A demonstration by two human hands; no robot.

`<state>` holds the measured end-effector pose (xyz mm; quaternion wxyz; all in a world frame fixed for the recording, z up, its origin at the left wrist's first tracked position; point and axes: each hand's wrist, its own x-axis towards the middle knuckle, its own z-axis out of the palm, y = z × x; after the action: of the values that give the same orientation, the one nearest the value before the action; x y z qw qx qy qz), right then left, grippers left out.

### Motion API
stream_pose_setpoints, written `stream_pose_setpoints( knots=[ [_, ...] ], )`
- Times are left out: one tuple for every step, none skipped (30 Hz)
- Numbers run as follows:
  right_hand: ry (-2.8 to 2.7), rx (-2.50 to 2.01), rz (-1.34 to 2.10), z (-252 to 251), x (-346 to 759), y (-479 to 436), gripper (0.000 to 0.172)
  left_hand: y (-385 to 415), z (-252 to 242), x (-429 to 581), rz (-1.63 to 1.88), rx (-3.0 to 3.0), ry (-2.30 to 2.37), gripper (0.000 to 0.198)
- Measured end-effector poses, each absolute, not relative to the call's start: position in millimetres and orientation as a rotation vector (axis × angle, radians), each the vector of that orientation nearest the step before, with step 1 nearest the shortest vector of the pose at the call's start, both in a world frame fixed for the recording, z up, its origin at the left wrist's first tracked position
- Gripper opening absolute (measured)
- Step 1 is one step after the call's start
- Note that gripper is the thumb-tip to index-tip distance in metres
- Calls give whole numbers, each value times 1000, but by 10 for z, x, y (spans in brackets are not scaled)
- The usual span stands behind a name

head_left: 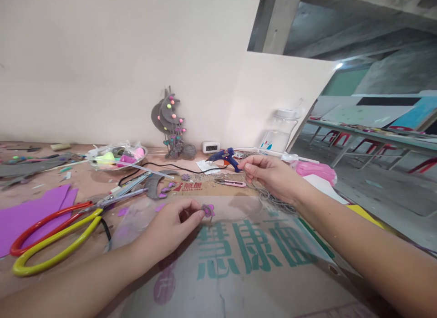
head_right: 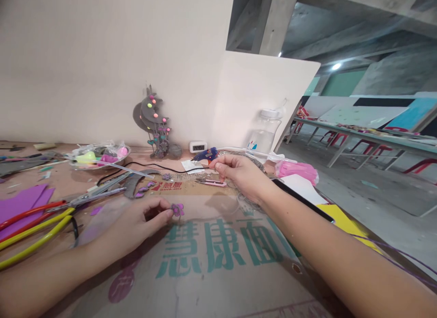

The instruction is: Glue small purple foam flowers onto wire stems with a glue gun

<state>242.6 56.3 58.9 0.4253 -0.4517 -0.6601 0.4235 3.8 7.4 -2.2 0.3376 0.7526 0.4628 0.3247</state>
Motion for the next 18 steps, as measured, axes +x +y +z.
stream_pose_setpoints(
  knots=[
    [-1622, -1113, 1071, 586, 2431, 575, 24, 76, -25, 37, 839, 1965, 1208, 20],
    [-1597, -1095, 1083, 582, 2436, 585, 24, 78, -27, 35, 835, 1969, 1208, 20],
    [-1576, -1077, 1093, 578, 2439, 594, 24, 79, -30, 34, 831, 1972, 1208, 20],
    [-1558, -1061, 1103, 574, 2441, 600, 24, 80, -32, 33, 833, 1974, 1204, 20],
    [-1542, -1048, 1114, 570, 2441, 604, 24, 80, -34, 32, 836, 1974, 1199, 20],
    [-1527, -1037, 1129, 565, 2439, 606, 25, 80, -36, 32, 841, 1974, 1195, 20],
    [-1512, -1026, 1147, 559, 2436, 606, 27, 80, -38, 32, 844, 1972, 1193, 20],
    [-1496, -1018, 1168, 552, 2432, 606, 27, 80, -40, 32, 847, 1971, 1194, 20],
    [-1484, -1015, 1193, 544, 2427, 604, 28, 80, -42, 32, 845, 1973, 1196, 20],
    [-1475, -1015, 1216, 535, 2424, 603, 29, 81, -45, 33, 844, 1977, 1199, 19],
    [-1470, -1020, 1237, 527, 2421, 603, 29, 81, -48, 32, 840, 1982, 1199, 19],
    [-1465, -1026, 1256, 518, 2421, 603, 30, 82, -51, 31, 838, 1986, 1201, 19],
    [-1459, -1034, 1271, 510, 2424, 605, 30, 82, -53, 30, 833, 1989, 1203, 19],
    [-1449, -1040, 1285, 502, 2427, 608, 29, 82, -56, 28, 826, 1990, 1204, 19],
    [-1436, -1045, 1296, 494, 2432, 612, 28, 81, -57, 26, 821, 1989, 1205, 19],
    [-1423, -1047, 1309, 486, 2437, 617, 26, 79, -58, 24, 817, 1985, 1207, 19],
    [-1412, -1048, 1321, 479, 2441, 623, 25, 78, -58, 23, 813, 1982, 1212, 19],
    [-1401, -1046, 1328, 473, 2442, 628, 25, 76, -58, 22, 813, 1980, 1217, 18]
  ],
)
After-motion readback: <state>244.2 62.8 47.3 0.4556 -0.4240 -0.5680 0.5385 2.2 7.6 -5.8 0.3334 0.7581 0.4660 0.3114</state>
